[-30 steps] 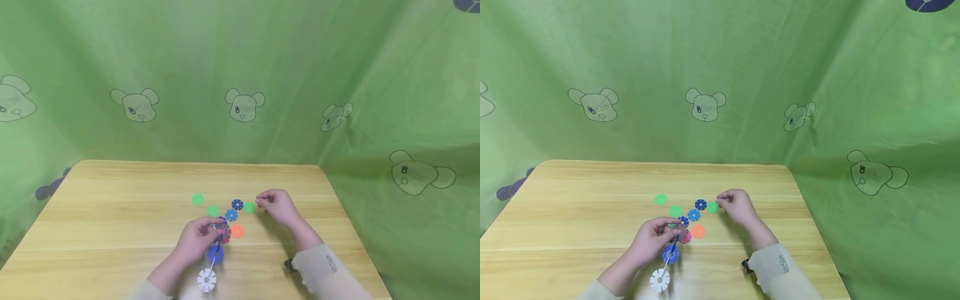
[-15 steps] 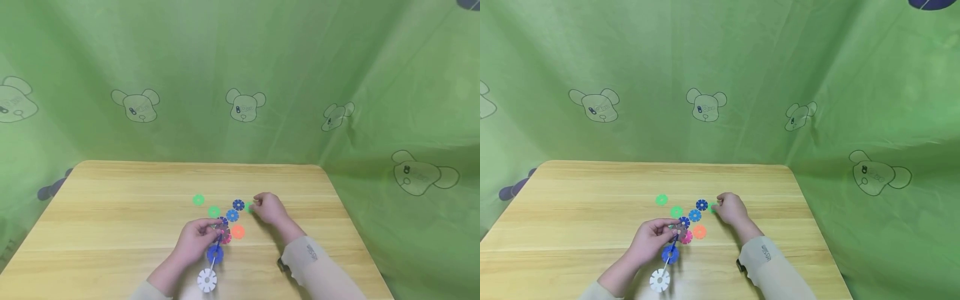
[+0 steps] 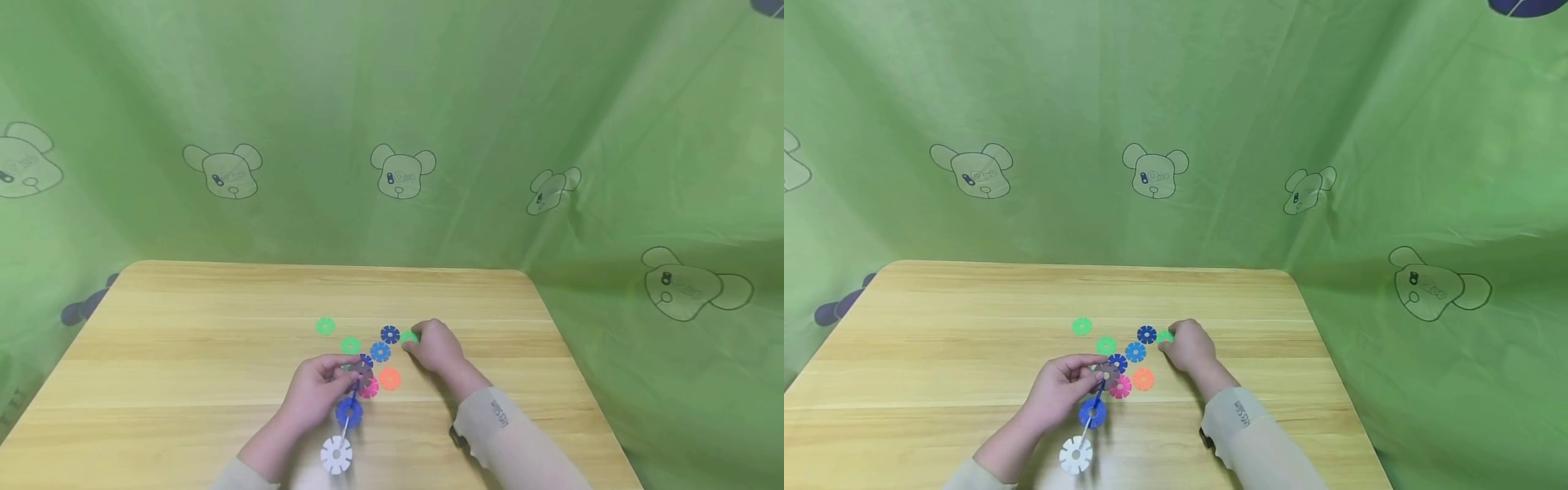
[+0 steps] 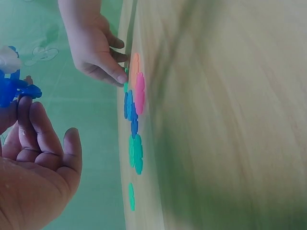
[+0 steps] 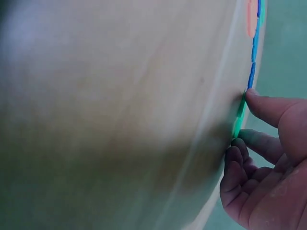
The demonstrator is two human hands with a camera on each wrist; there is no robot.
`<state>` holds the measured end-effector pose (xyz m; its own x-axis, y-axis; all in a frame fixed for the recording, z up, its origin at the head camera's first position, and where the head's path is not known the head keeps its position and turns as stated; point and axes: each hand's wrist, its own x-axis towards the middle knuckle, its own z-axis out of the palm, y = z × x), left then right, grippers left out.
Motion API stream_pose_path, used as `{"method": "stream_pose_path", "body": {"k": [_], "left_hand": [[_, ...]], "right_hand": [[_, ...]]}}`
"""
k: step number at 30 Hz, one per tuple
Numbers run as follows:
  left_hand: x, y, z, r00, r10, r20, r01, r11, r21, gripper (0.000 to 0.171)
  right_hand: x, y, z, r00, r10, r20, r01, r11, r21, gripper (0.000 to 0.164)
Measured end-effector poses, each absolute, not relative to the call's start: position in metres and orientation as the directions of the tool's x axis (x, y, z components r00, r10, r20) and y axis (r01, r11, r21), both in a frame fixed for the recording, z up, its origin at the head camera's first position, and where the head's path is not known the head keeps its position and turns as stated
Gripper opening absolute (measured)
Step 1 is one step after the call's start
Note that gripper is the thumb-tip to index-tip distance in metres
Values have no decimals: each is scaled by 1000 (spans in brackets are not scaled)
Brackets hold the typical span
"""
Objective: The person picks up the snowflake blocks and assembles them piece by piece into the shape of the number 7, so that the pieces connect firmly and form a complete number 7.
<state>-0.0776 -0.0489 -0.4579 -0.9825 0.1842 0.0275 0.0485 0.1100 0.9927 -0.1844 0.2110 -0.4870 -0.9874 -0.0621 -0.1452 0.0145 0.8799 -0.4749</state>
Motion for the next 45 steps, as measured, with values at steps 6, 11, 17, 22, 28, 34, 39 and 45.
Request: {"method": "stream_pose_path", "body": {"k": [6,11,17,22,28,34,39,45], "left_hand": [[-78,-49,-457,-982,185,28,49,111,993,29],[-77,-50,-457,-984,174,28,46,101,994,29],[-78,-51,-456,-985,173,25,45,112,993,28],[-78,-51,-458,-985,170,28,48,113,992,27],[-79,-50,-460,-987,161,25,47,136,990,26],[-79,-50,-459,-987,158,27,48,129,990,26],[-78,-49,-458,-987,157,29,46,111,993,27],[-78,-49,-457,-988,153,22,39,110,993,27]], "right_hand": [[-185,210,-489,-990,-49,-133,17,890,-456,48],[-184,211,-490,-990,-44,-131,22,887,-462,48],[-184,212,-492,-991,-39,-126,26,879,-476,48],[-183,213,-494,-993,-30,-117,32,869,-494,47],[-182,215,-494,-996,-12,-89,35,861,-507,44],[-179,217,-492,-997,-22,-72,21,835,-550,33],[-174,220,-490,-997,-35,-61,10,786,-618,28],[-166,220,-480,-998,-49,-46,-7,757,-653,26]]}}
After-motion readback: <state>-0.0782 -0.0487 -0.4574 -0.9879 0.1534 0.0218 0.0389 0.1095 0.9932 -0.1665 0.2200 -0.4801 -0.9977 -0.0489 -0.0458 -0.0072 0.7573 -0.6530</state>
